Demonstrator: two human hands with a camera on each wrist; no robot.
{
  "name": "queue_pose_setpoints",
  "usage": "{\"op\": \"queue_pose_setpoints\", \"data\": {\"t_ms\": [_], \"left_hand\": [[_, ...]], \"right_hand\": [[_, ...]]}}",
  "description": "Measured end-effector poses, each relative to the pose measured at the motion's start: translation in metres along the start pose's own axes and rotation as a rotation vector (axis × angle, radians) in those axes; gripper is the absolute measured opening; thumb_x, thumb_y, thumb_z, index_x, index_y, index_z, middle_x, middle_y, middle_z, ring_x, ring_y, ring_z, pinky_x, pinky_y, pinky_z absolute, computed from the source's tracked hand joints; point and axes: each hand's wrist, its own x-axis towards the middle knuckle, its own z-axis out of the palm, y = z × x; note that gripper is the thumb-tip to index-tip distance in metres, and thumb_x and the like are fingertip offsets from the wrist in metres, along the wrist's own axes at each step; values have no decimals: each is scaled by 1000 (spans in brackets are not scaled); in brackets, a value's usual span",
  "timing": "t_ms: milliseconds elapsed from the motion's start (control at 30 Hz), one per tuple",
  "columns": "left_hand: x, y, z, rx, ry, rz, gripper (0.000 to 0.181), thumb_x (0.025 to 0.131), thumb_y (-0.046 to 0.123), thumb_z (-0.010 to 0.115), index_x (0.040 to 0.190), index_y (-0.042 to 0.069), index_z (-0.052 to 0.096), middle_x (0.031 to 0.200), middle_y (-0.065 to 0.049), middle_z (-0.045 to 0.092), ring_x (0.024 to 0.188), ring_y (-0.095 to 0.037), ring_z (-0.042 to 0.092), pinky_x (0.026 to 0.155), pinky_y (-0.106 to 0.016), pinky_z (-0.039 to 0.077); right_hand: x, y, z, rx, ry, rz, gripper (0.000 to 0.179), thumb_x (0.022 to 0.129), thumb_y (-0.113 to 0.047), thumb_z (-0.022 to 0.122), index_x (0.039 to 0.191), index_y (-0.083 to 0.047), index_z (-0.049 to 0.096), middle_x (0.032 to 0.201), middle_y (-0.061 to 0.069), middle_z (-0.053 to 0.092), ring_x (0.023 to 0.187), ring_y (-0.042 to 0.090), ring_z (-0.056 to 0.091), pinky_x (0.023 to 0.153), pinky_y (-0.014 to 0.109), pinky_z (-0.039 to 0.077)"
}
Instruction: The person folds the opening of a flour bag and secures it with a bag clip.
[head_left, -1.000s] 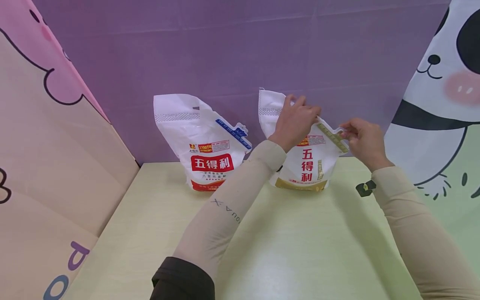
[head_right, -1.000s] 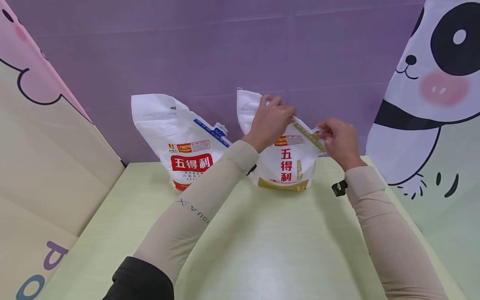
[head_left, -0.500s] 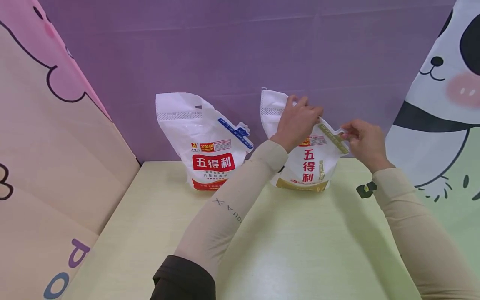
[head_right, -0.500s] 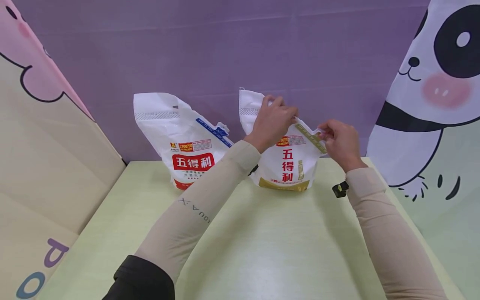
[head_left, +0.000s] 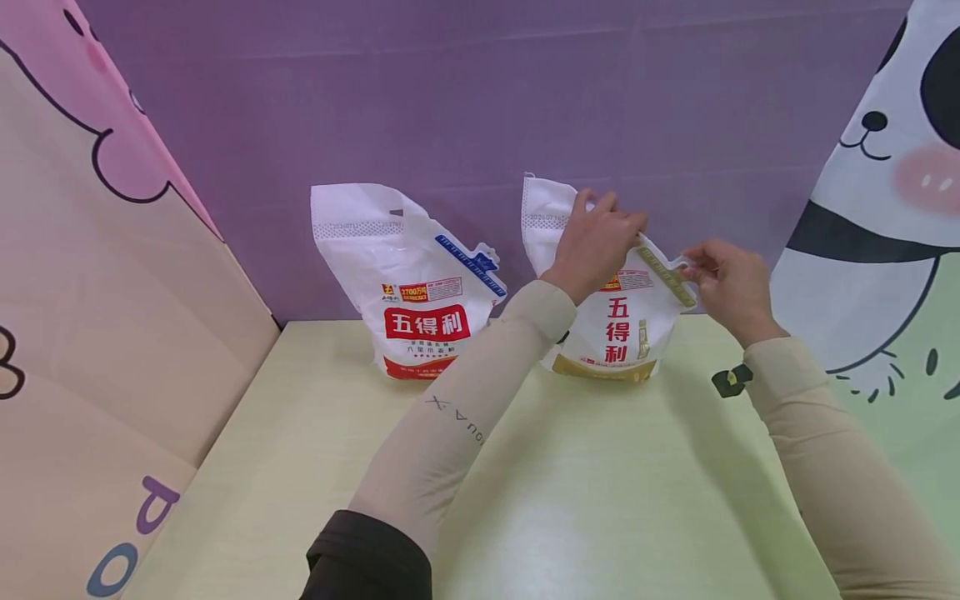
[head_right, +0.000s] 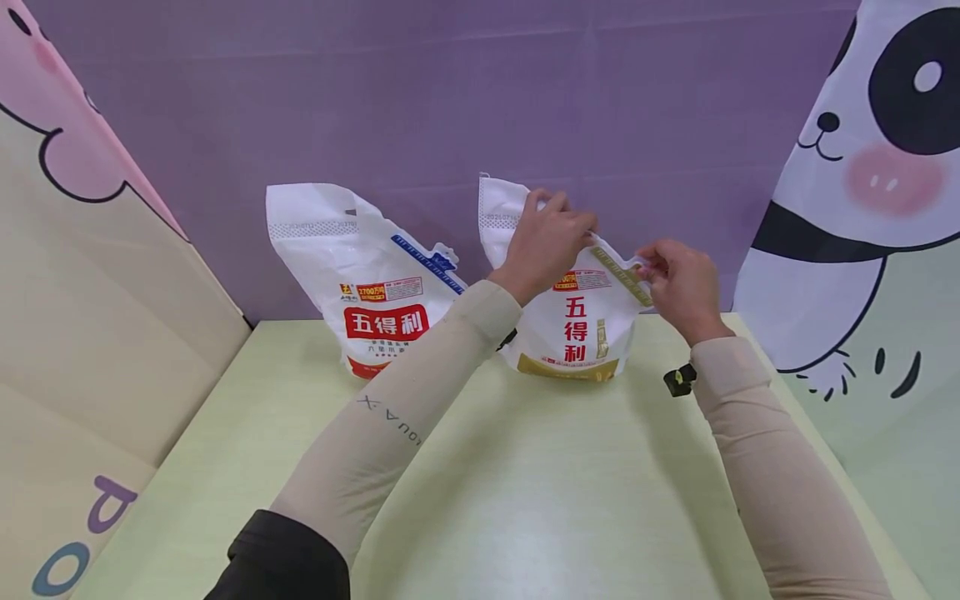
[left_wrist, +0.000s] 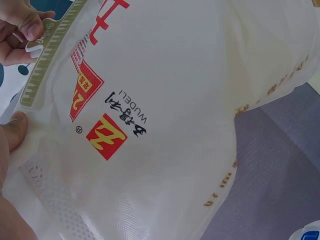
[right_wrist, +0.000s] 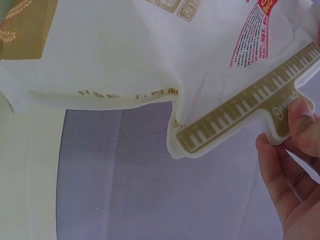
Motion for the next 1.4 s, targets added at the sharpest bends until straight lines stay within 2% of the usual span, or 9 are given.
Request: {"op": "queue_pose_setpoints", "data": {"t_ms": [500,733,833,1000,1067,1133,1300,1400], "left_hand": [[-3,1,-1,13,-10,-4,27,107,39,51,132,39,62,131,20,69,123,-10,52,120,-43,25],[-4,2,0,22,-2,-5,28,107,39,51,133,39,62,132,20,69,123,-10,53,121,-43,24],[-5,4,1,23,7,1,29,107,39,51,134,37,61,133,18,68,124,-11,53,121,-43,24],[-9,5,5,20,85,23,28,107,35,51,133,35,62,132,17,69,122,-12,55,120,-43,27],[-11,5,6,5,125,29,27,107,33,52,131,35,64,130,17,69,121,-12,56,120,-43,27],[-13,6,7,-14,151,34,27,106,30,53,131,34,64,131,16,69,123,-12,56,120,-43,27],[-19,10,5,-51,223,38,30,105,22,54,129,35,68,133,15,68,127,-12,56,121,-41,27],[-24,13,5,-85,309,47,31,104,17,52,122,33,71,129,13,70,127,-12,57,120,-39,29]], "right_hand": [[-4,-2,-1,-2,-35,-20,17,90,6,69,107,3,71,97,25,75,81,40,71,65,7,35],[-8,-1,0,-3,-28,-33,21,91,4,71,112,4,70,99,27,74,83,41,69,70,28,45],[-10,-1,1,2,-24,-20,23,92,3,70,115,4,69,101,26,72,86,39,68,72,26,44],[-15,-1,3,33,-2,8,27,94,1,69,120,5,68,107,26,69,94,40,66,73,8,36],[-17,-2,4,49,25,7,28,94,1,70,121,5,69,107,26,68,95,41,66,74,5,35],[-19,-2,7,57,57,13,27,94,0,69,121,4,69,108,25,67,96,41,67,77,9,39],[-24,-2,12,89,138,41,29,94,-2,69,122,1,71,112,26,65,100,41,66,82,13,41],[-28,-6,12,113,194,58,28,94,-3,67,122,2,71,112,26,64,100,39,64,81,8,37]]}}
